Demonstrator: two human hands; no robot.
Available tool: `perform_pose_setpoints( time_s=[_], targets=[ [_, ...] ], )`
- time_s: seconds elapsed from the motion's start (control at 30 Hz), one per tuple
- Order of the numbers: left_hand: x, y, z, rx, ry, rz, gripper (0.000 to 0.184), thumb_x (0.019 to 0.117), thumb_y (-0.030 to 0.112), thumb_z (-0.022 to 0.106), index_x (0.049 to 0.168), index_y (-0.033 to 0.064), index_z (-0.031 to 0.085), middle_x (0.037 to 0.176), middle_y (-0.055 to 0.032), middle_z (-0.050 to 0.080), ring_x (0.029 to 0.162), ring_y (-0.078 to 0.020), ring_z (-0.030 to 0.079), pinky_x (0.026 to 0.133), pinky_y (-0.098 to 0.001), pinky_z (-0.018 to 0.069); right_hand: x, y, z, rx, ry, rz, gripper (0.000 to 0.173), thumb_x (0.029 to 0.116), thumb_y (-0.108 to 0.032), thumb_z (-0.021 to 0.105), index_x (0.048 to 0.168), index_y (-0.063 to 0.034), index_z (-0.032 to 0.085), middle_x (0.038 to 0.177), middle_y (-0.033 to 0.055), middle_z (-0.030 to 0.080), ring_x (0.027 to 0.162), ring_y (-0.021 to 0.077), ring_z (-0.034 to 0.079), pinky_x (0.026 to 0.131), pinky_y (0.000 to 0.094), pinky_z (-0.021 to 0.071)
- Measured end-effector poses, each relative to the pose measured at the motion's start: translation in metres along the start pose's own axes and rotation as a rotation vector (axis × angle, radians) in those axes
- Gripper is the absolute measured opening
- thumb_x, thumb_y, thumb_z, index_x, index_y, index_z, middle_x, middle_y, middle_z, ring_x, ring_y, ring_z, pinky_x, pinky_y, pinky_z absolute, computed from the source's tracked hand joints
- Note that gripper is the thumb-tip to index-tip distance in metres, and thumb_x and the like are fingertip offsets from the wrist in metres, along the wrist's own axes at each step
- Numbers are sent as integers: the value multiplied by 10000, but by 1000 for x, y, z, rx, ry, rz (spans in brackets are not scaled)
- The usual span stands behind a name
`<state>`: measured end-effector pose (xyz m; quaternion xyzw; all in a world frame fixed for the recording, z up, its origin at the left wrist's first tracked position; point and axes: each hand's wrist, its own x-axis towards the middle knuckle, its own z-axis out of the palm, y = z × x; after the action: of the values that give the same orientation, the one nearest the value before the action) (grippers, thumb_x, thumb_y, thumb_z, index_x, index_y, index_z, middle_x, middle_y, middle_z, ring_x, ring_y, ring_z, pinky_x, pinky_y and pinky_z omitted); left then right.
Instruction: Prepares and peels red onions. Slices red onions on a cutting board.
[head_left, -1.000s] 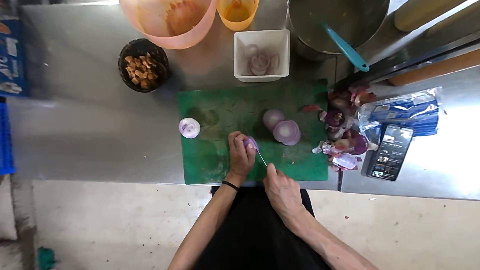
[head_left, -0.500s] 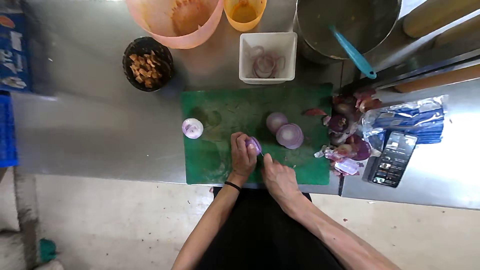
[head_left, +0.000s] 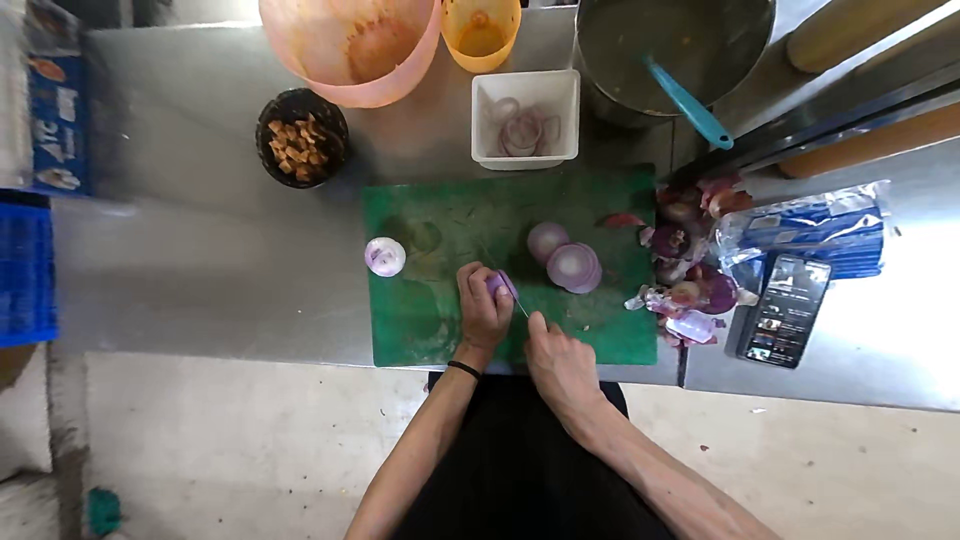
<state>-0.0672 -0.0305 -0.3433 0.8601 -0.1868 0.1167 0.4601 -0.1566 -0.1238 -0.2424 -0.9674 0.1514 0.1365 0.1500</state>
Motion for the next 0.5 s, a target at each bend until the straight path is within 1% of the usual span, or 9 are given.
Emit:
perform_pose_setpoints(
  time_s=[0.1,0.17,0.27,0.33,0.4,0.43,0.5],
  targets=[
    [0,0,1,-50,-2,-20,352,1030,321,422,1089,0,553,1121,-181,551,1092,-237,570,966,-308,490,-18,10,9,-22,54,2,89,907,-87,692,968,-39,648,710,138,625,567,324,661,454,429,515],
    [-1,0,1,-55,-22,-34,374,1035,340,414,1084,-4,551,1125,-186,548,1089,-239,570,963,-310,491,-22,12,14,-32,66,0,80,905,-82,687,956,-33,650,700,137,621,557,319,658,448,426,512],
    [-1,-1,0,-34,-45,-28,379,1036,342,420,1094,-11,545,1137,-198,539,1093,-245,571,964,-303,491,-10,9,12,-28,11,16,99,910,-55,681,999,-18,661,708,155,637,584,344,673,470,447,522],
    [-2,-1,1,-31,-42,-13,360,1026,313,433,1098,-20,547,1137,-205,541,1091,-251,572,966,-301,489,4,2,3,-35,-99,37,128,947,-49,639,1067,-7,652,749,176,660,632,369,693,511,469,542],
    [-1,-2,1,-28,-38,-6,393,1037,328,419,1102,-36,551,1143,-228,552,1104,-273,581,983,-325,492,24,-8,-11,-39,-265,64,168,1005,-51,563,1160,-7,609,847,205,687,745,403,714,599,504,564],
    [-1,-2,1,-33,-42,-11,412,1043,344,409,1106,-38,550,1145,-230,551,1110,-275,579,990,-330,487,32,-10,-13,-36,-298,62,182,1016,-44,544,1182,2,604,873,221,695,784,421,720,625,519,566],
    [0,-1,1,-36,-42,-13,410,1040,351,402,1110,-27,546,1149,-219,544,1113,-263,572,993,-318,480,40,-11,-12,-37,-288,38,183,1022,-36,532,1183,12,602,875,230,696,795,429,723,629,524,568]
  ],
)
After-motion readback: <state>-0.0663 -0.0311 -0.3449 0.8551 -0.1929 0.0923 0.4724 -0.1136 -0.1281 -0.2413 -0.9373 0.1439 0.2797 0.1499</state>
